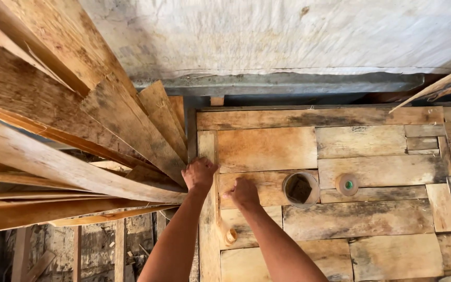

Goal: Assembling and fitting small wooden pieces together to form a larger decorative wood panel.

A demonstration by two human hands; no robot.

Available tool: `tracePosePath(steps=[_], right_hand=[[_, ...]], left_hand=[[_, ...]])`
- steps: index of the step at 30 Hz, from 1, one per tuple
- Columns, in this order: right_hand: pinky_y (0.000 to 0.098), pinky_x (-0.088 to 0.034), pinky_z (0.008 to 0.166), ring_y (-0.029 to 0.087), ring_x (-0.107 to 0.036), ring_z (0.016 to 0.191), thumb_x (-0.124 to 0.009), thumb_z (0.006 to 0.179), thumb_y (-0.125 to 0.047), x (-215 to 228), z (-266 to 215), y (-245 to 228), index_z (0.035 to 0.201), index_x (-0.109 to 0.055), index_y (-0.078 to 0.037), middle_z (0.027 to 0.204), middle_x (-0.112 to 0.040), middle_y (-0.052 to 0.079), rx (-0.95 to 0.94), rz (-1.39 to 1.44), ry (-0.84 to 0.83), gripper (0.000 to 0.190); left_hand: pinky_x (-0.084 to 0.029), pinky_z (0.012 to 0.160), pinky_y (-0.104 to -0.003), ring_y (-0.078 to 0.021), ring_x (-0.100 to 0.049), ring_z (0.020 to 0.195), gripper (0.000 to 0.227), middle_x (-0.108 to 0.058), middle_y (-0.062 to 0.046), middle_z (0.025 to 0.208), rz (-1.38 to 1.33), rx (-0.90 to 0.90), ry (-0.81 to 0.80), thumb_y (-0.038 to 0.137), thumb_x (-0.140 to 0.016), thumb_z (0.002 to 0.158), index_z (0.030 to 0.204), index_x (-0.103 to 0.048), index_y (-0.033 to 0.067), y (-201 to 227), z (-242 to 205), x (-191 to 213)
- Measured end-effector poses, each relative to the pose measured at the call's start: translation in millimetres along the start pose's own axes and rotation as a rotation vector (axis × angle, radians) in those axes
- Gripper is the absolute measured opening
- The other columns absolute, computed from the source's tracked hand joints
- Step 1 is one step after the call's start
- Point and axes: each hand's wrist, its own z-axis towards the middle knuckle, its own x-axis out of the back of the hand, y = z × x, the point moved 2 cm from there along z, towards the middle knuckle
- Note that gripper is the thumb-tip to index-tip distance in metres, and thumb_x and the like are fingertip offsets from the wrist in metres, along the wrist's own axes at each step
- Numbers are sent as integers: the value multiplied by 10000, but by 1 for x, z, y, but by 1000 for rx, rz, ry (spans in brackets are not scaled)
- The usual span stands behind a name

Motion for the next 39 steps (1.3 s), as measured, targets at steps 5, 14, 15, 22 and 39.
tracePosePath(steps=[5, 14, 15, 22, 39], right_hand=[[439, -568, 824, 312, -732, 886, -937, 708, -281, 1, -16, -3, 872, -694, -8, 875, -749, 154, -74, 39, -54, 400], [407, -554, 799, 251, -718, 832, -924, 734, -300, 2, -18, -7, 841, -664, -33, 850, -755, 119, -58, 56, -43, 388], [410, -547, 793, 248, -704, 821, -927, 743, -309, 4, -20, -8, 828, -659, -35, 836, -747, 124, -56, 37, -42, 392], [407, -549, 736, 227, -702, 775, -918, 729, -304, 1, -22, -7, 805, -620, -57, 797, -726, 95, -17, 92, 28, 394], [434, -502, 708, 298, -609, 778, -828, 833, -160, -7, -45, -2, 820, -550, -42, 821, -640, 141, 237, 121, 142, 302]], left_hand=[[-432, 981, -508, -237, -670, 976, 317, -714, -2, 954, -9, -53, 41, 490, -806, 830, 827, -716, 186, -9, -2, -6], [-442, 958, -471, -224, -618, 1074, 473, -631, -25, 1117, 216, -281, 22, 541, -796, 811, 1052, -617, 176, -16, -9, -6], [-434, 961, -474, -233, -587, 1143, 502, -607, -30, 1177, 255, -338, 48, 537, -804, 804, 1100, -600, 186, -19, -10, -9], [-394, 1045, -475, -244, -482, 1274, 789, -527, -52, 1303, 327, -373, 48, 581, -830, 726, 1337, -533, 178, -15, -43, 3], [-129, 1244, -523, -225, -154, 1548, 1022, -139, -60, 1696, 588, -421, -154, 649, -701, 841, 1616, -189, 221, -30, -80, -2]])
